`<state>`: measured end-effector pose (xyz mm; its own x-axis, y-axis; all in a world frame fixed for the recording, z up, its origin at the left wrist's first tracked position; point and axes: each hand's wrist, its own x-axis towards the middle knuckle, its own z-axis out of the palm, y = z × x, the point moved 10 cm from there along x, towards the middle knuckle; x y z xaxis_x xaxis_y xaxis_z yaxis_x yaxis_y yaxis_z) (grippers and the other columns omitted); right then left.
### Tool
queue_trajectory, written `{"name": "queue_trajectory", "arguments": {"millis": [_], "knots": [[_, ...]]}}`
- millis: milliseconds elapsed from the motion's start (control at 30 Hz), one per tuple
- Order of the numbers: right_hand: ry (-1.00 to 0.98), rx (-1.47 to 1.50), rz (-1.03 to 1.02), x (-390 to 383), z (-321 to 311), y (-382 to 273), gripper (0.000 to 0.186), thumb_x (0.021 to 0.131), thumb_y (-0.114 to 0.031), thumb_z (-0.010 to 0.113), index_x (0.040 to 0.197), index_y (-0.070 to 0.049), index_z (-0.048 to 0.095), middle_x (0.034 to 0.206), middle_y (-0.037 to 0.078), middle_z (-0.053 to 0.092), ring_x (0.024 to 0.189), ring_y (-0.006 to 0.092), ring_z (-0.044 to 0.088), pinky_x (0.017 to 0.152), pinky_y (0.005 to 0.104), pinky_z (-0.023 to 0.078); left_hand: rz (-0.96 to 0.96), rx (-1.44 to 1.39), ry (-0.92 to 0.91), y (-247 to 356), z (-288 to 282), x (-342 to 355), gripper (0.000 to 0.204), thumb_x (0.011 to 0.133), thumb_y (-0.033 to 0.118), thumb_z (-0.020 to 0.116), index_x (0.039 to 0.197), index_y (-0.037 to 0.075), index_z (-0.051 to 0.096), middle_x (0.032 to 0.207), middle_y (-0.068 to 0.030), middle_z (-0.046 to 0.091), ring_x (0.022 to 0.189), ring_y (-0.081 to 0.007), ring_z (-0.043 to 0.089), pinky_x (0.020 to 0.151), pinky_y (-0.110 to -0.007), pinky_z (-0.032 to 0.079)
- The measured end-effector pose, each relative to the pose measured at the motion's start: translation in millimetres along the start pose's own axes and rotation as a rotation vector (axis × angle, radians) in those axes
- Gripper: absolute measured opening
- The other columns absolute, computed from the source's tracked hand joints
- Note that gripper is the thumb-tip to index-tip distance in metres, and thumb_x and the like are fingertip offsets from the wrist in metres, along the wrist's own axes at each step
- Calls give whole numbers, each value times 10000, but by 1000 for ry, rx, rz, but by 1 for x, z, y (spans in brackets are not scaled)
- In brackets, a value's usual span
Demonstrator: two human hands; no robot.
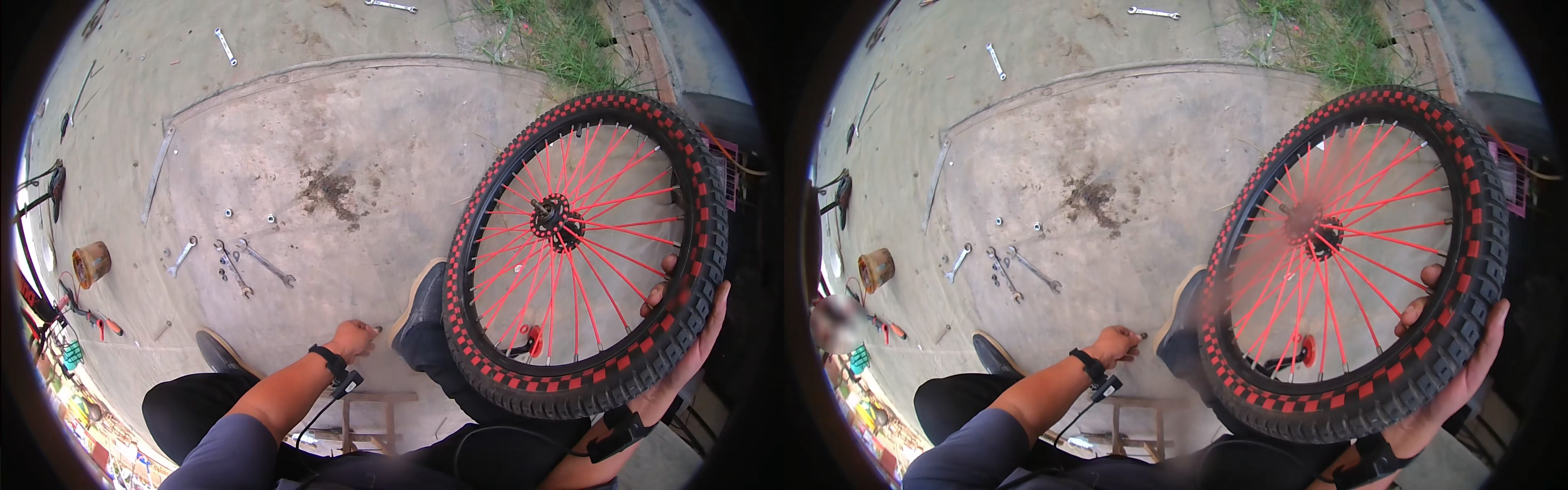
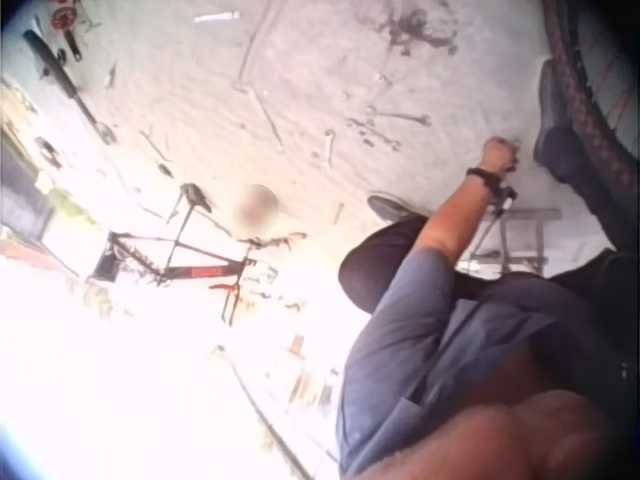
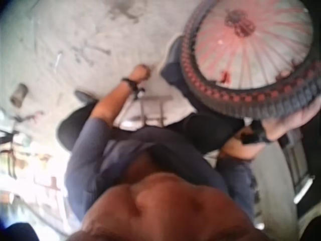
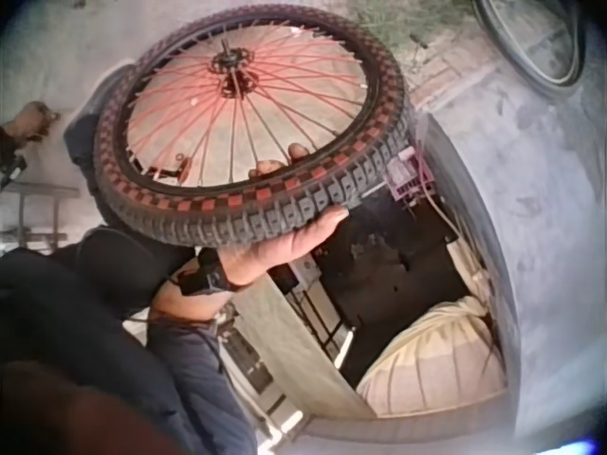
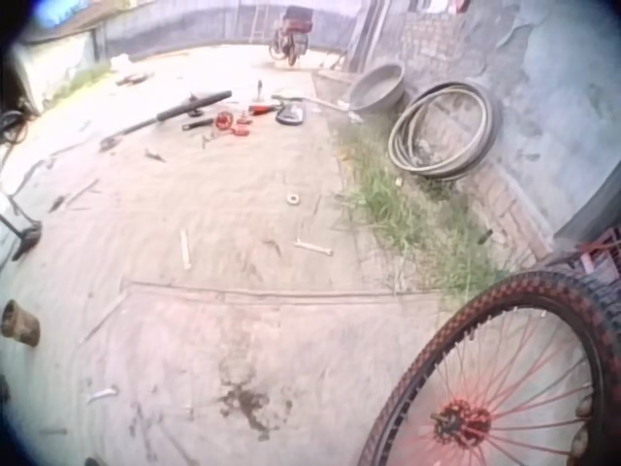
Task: The person holds a bicycle wheel with red spokes and a black tire, then uses a small wrench to tighten the axle nuts on both sides of the hub. The person rotates the wheel to check alignment and continues tightening the nuts before placing the wheel on the ground.
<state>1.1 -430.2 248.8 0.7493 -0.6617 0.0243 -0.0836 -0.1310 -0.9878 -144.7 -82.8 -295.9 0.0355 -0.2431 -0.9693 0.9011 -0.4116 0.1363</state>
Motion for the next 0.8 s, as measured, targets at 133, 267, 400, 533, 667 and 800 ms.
{"name": "queue_trajectory", "arguments": {"millis": [133,267,400,533,667,800], "knots": [[27,7,9,0,0,1,616,1098,-470,266,1326,41,524,1118,196,660,708,194,667,581,281,573,-28,-62,-13,4,2,-3,232,952,168,664,1164,131,577,993,-40,635,845,-227,679,707,-413,585],[40,-13,4,-1,1,0,615,1098,-475,266,1323,35,526,1110,183,658,698,184,660,570,273,556,-74,-101,-114,1,25,-8,344,934,149,648,1254,160,523,1048,-38,618,886,-240,665,765,-437,578],[46,-25,-8,-1,-1,2,618,1097,-480,265,1321,34,526,1099,179,658,686,175,654,559,268,542,-112,-96,-170,-3,34,-6,409,930,131,628,1314,172,494,1103,-39,599,902,-255,651,792,-452,573],[40,-31,-27,1,-5,3,621,1097,-480,264,1324,37,522,1099,190,656,668,174,649,538,265,535,-112,-104,-184,-14,36,14,427,930,129,620,1332,184,487,1148,-41,596,921,-273,651,801,-463,574],[40,-16,-39,4,-12,9,622,1098,-479,263,1326,40,520,1101,203,655,648,177,646,515,267,529,-124,-85,-196,-13,39,7,330,968,134,587,1296,142,556,1146,-59,640,876,-252,678,783,-439,602],[58,1,-29,6,-13,12,622,1099,-476,268,1336,45,511,1105,208,655,641,181,647,509,272,529,-47,-10,-310,-14,41,15,269,947,104,593,1213,123,623,1060,-62,683,871,-213,704,749,-408,620]]}}
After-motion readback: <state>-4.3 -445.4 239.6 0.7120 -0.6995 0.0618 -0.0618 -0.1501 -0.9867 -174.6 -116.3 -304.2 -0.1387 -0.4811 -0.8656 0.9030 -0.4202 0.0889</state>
